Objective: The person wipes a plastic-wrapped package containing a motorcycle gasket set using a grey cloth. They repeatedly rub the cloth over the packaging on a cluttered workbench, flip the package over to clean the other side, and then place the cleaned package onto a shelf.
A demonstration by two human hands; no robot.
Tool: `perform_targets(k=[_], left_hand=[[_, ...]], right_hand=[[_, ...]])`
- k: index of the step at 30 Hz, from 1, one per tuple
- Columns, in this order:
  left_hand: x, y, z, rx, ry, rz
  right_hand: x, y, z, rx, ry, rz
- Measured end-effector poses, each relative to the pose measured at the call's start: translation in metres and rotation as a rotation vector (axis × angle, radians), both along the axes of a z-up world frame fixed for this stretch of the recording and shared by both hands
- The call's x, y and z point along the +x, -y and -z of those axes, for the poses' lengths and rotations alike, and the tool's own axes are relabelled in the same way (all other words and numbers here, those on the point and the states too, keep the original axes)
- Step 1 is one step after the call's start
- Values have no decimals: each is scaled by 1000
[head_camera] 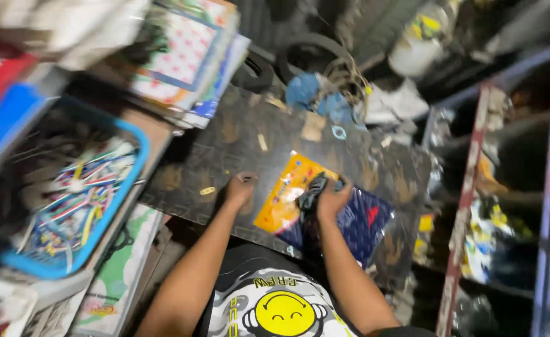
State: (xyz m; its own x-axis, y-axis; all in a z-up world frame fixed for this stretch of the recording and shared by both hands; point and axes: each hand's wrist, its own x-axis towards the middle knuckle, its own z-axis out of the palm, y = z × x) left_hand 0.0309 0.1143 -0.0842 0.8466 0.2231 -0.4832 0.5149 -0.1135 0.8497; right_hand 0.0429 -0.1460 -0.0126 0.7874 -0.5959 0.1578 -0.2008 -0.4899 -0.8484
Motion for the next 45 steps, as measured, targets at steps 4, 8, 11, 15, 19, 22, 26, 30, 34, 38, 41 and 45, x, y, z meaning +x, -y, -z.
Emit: perform_targets(k=[4, 8, 11, 15, 19, 22, 26, 30, 34, 38, 41, 45], left_hand=[[1, 32, 45, 135, -66, 163], [-20, 61, -97, 590, 263, 635], [-23, 84, -122, 746, 273, 1031], [-28, 101, -110, 885, 236, 1065], [-42, 111, -112, 924, 162, 1001], [-60, 119, -110, 982, 125, 965], [-63, 108, -86, 870, 107, 893], [-51, 89, -96, 767, 164, 813], [-44, 83, -83, 849, 215, 912], [-43, 75, -85, 849, 199, 937], [-38, 61, -84, 900, 227, 1026], [-35, 41, -72, 833, 215, 1115]], right_hand=[[-67, 83, 5, -402, 273, 136], [-118, 109, -8, -540, 60, 26], [-142, 107, -24, -547, -171, -152], [-147, 114, -23, -521, -373, -256], [-128, 135, -15, -519, -309, -300], [-112, 150, -4, -525, -205, -290], [-96, 165, 5, -475, -115, -307], [-85, 146, -28, -495, -66, -383], [-84, 81, -9, -493, -187, -471], [-82, -8, -14, -603, -604, -745], [-69, -5, -30, -675, -475, -806], [-51, 74, -37, -756, -589, -339]])
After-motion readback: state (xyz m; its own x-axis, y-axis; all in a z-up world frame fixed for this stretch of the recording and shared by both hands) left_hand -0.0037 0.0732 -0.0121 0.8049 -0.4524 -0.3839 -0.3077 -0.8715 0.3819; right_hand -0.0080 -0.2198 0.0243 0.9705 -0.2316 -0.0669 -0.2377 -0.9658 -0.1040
